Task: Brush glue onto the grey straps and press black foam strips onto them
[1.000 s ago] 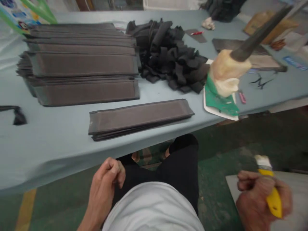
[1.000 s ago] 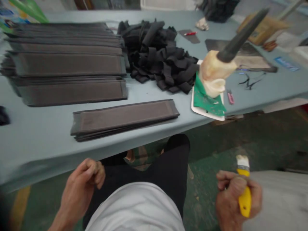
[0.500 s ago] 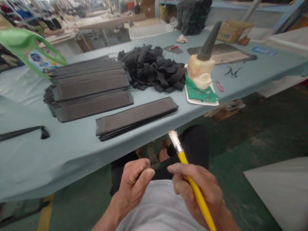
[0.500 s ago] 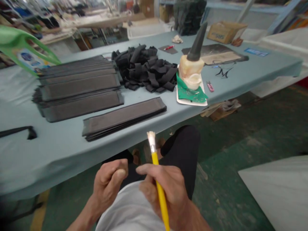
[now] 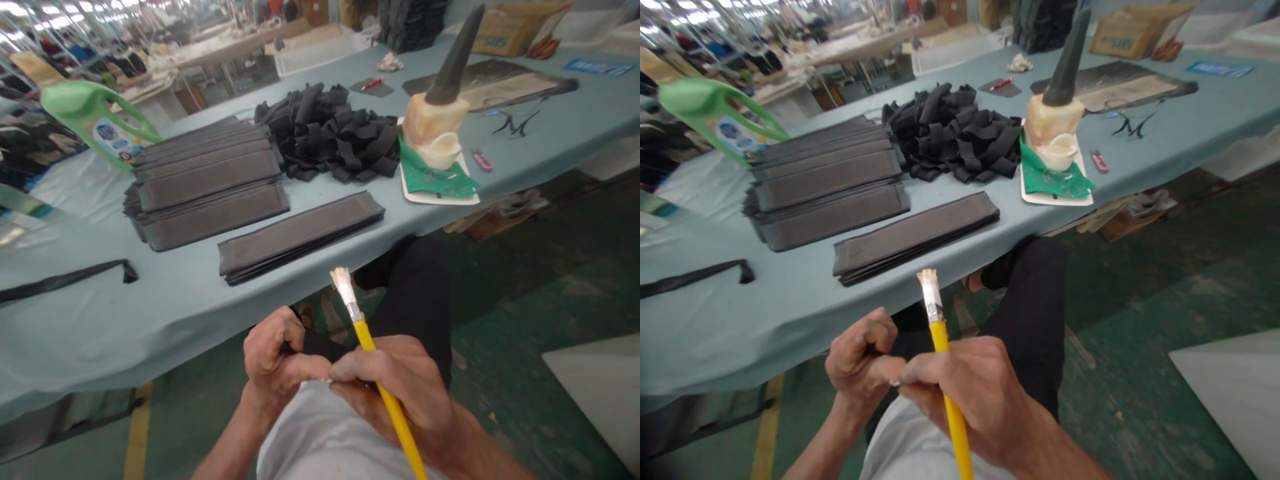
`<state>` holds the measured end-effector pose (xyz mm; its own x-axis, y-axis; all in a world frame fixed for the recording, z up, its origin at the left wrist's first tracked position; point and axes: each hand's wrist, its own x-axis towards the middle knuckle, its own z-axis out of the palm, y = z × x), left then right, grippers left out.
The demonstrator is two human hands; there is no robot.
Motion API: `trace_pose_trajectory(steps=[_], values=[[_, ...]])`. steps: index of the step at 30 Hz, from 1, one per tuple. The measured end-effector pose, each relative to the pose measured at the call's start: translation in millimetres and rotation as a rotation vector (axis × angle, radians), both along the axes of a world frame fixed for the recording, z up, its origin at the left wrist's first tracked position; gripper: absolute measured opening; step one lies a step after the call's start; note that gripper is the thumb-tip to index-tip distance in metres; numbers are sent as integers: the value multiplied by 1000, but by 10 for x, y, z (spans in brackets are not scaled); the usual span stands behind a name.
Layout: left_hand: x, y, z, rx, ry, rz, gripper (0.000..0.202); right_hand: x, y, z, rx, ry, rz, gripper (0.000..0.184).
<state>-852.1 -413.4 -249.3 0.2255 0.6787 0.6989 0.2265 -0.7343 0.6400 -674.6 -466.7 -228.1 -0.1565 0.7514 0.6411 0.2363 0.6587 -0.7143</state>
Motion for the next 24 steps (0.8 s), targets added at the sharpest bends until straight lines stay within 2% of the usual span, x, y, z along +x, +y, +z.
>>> trace_pose_trajectory(steps=[4,12,20,24], values=[[-17,80,-16,10,32,10,53,42,28,-26,28,-127,-47,14],[-68,130,-46,-51,166,100,55,144,139,-122,41,-282,-120,13],[-49,317,-3,-25,222,10,54,282,368,-164,60,-356,-29,20],[-45,396,23,-9,244,-25,55,279,454,-160,52,-353,72,29]])
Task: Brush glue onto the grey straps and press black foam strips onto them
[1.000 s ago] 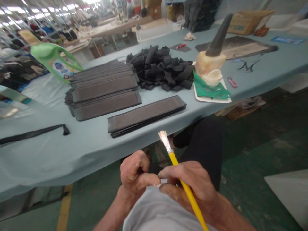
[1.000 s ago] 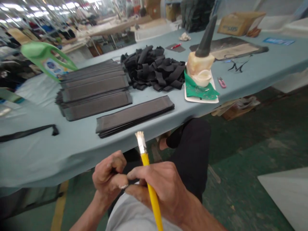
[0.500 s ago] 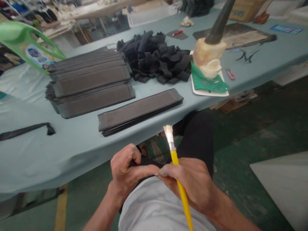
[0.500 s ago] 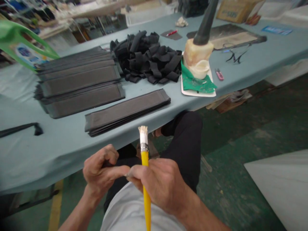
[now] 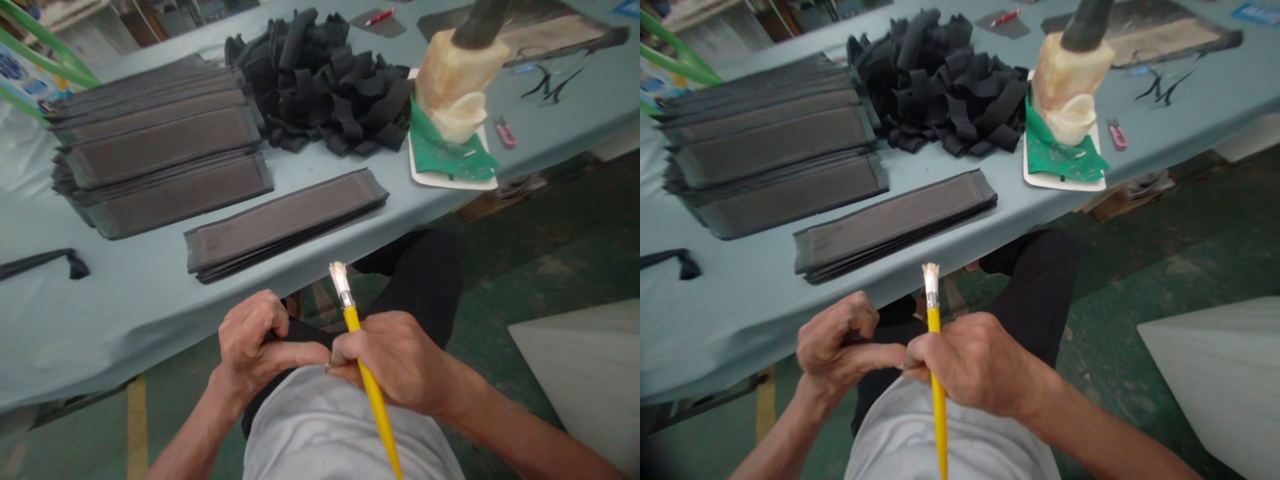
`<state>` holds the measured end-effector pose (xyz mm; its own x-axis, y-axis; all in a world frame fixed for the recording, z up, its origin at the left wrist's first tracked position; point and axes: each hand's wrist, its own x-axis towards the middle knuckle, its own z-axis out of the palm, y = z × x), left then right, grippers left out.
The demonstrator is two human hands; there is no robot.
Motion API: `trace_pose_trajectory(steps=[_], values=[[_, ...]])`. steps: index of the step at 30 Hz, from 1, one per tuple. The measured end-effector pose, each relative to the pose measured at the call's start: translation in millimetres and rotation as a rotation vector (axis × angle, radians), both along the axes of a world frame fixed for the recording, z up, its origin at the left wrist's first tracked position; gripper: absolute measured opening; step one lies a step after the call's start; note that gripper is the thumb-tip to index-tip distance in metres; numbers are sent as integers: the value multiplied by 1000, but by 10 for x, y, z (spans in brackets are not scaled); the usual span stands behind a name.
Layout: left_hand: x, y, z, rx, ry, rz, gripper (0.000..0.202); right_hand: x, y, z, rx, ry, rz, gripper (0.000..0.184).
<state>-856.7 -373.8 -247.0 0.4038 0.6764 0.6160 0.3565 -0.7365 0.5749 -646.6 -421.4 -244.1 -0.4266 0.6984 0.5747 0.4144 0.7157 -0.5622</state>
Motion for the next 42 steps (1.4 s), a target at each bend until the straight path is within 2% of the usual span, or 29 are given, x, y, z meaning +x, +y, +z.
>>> trace_pose_trajectory(steps=[5,9,13,15,18,21,26,33,38,42], values=[[-26,72,4,64,47,-67,58,-30,4,67,-115,31,200,28],[-185,171,8,143,126,-87,59,80,-21,167,-207,13,247,25],[-321,219,26,181,139,-31,57,178,-33,293,-295,28,173,28],[-311,192,20,205,109,-14,57,128,-35,324,-264,20,92,24],[-241,120,-22,203,55,65,56,-64,-46,292,-186,42,-16,17],[-190,69,-62,191,13,109,53,-254,-70,190,-192,90,-10,20],[-196,68,-53,203,71,109,52,-321,-85,47,-158,35,-78,24],[-236,110,1,215,220,80,50,-236,-51,6,-109,-73,-152,23],[-261,166,-22,255,284,62,50,-255,-33,-41,-166,-124,-221,24],[-275,201,58,278,333,3,47,-226,10,-29,-145,-155,-172,29]])
